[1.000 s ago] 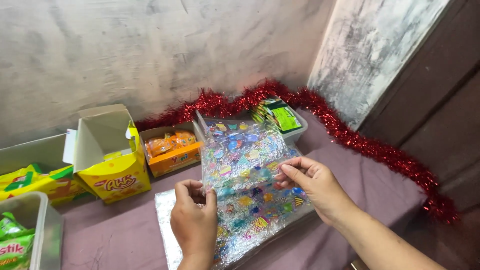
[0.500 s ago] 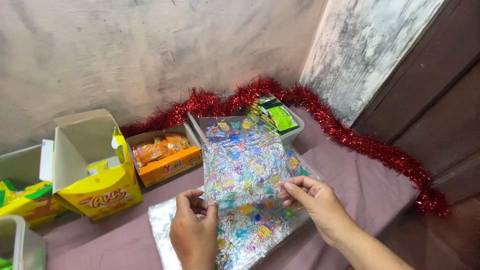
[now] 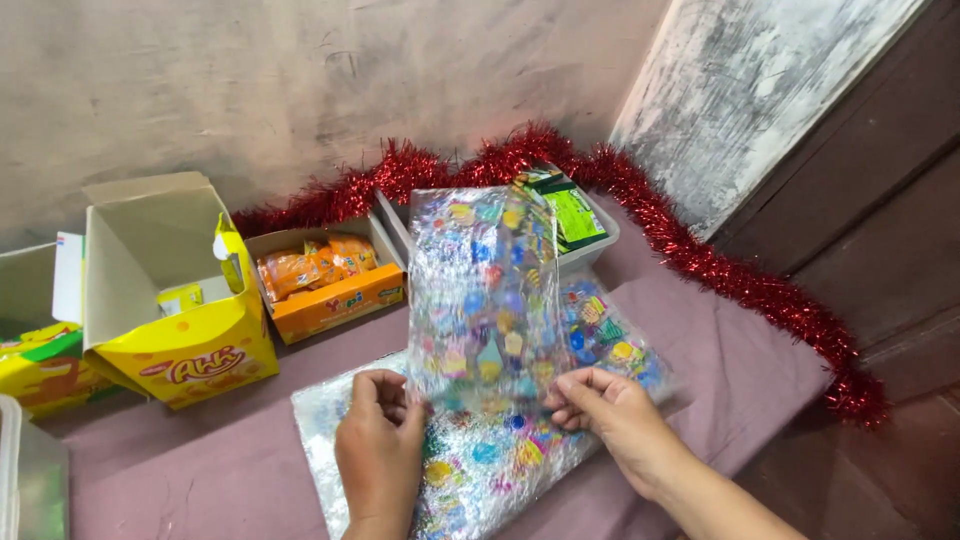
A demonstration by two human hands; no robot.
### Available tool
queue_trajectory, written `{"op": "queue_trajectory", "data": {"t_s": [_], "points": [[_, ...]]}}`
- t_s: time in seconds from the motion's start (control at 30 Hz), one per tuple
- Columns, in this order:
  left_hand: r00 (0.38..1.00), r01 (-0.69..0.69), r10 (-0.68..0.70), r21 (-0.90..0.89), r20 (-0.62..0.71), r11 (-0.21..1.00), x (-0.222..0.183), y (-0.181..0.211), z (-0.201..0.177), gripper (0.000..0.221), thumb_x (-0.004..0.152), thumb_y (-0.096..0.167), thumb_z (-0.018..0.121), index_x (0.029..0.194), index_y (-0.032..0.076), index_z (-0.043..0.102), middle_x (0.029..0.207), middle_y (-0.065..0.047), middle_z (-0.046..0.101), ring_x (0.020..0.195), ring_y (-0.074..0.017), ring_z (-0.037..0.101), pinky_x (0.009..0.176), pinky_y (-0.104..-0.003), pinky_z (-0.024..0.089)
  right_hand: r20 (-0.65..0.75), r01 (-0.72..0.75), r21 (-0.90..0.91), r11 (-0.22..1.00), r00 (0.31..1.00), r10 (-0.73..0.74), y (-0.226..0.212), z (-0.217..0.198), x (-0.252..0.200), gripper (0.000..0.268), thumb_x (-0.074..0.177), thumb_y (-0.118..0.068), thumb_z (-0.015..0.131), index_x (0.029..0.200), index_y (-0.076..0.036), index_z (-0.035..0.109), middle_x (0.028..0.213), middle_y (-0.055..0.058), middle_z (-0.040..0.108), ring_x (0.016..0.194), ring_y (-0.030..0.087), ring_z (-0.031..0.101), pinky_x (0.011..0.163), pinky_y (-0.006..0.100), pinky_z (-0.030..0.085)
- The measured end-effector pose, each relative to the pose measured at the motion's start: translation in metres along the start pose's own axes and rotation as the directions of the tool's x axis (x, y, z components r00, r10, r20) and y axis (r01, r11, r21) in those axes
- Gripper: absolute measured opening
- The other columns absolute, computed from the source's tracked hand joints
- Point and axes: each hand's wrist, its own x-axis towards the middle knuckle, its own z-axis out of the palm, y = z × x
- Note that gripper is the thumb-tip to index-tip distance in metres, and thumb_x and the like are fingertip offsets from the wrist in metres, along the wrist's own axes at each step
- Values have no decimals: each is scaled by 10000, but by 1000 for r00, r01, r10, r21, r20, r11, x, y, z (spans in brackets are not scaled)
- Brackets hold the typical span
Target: Organizing and inspecting plastic sleeves containing stickers, flipping through a stack and examining individual items.
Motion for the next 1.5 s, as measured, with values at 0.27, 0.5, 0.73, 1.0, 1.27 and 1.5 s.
{"op": "queue_trajectory", "data": {"t_s": [0.27, 0.5, 0.73, 1.0, 1.27, 1.5], "points": [[996, -32, 26, 78, 84, 996, 4, -21, 4, 330, 833, 131, 722, 1120, 222, 587, 805, 62, 679, 686, -138, 627, 693, -330, 506, 38, -43, 8, 999, 998, 42, 23, -2, 18, 220, 945, -70, 701, 1036, 127, 740, 873, 271, 759, 712, 295, 680, 687, 338, 554], [977, -136, 187, 373, -103, 918, 1, -3, 4, 151, 888, 362, 716, 768, 271, 703, 674, 63, 734, 609, -207, 651, 555, -402, 446, 8, 41, -32, 999, 999, -40, -11, 8, -4, 233, 969, -101, 679, 993, 112, 771, 901, 255, 789, 722, 294, 679, 706, 346, 545], [940, -263, 327, 407, -96, 875, 5, 21, 0, 112, 908, 337, 663, 856, 280, 744, 581, 6, 669, 514, -248, 578, 455, -427, 373, -4, 174, -19, 985, 985, -174, -41, 7, -15, 249, 857, 0, 773, 1104, 18, 750, 996, 149, 769, 791, 208, 658, 720, 296, 513], [932, -284, 349, 409, -93, 867, -3, 35, -1, 227, 880, 461, 724, 865, 265, 610, 695, 119, 718, 559, -205, 643, 471, -404, 409, 12, 182, 74, 980, 983, -184, -44, 3, -15, 208, 875, 65, 736, 1079, 24, 720, 1018, 185, 784, 909, 211, 708, 703, 292, 539], [993, -51, 87, 389, -76, 920, -4, 57, -17, 151, 829, 430, 770, 867, 324, 670, 769, 110, 745, 717, -224, 692, 613, -428, 473, -12, 290, 141, 946, 956, -292, -34, -17, 8, 110, 896, -74, 752, 918, 23, 705, 844, 175, 736, 781, 252, 683, 803, 340, 562], [956, 287, -289, -38, -43, 957, -18, 82, -25, 165, 841, 251, 677, 687, 201, 645, 675, 79, 751, 621, -103, 599, 569, -336, 434, -13, 289, 103, 952, 957, -289, -36, -4, -2, 94, 869, -31, 763, 906, 45, 720, 840, 219, 764, 839, 302, 751, 837, 337, 561]]}}
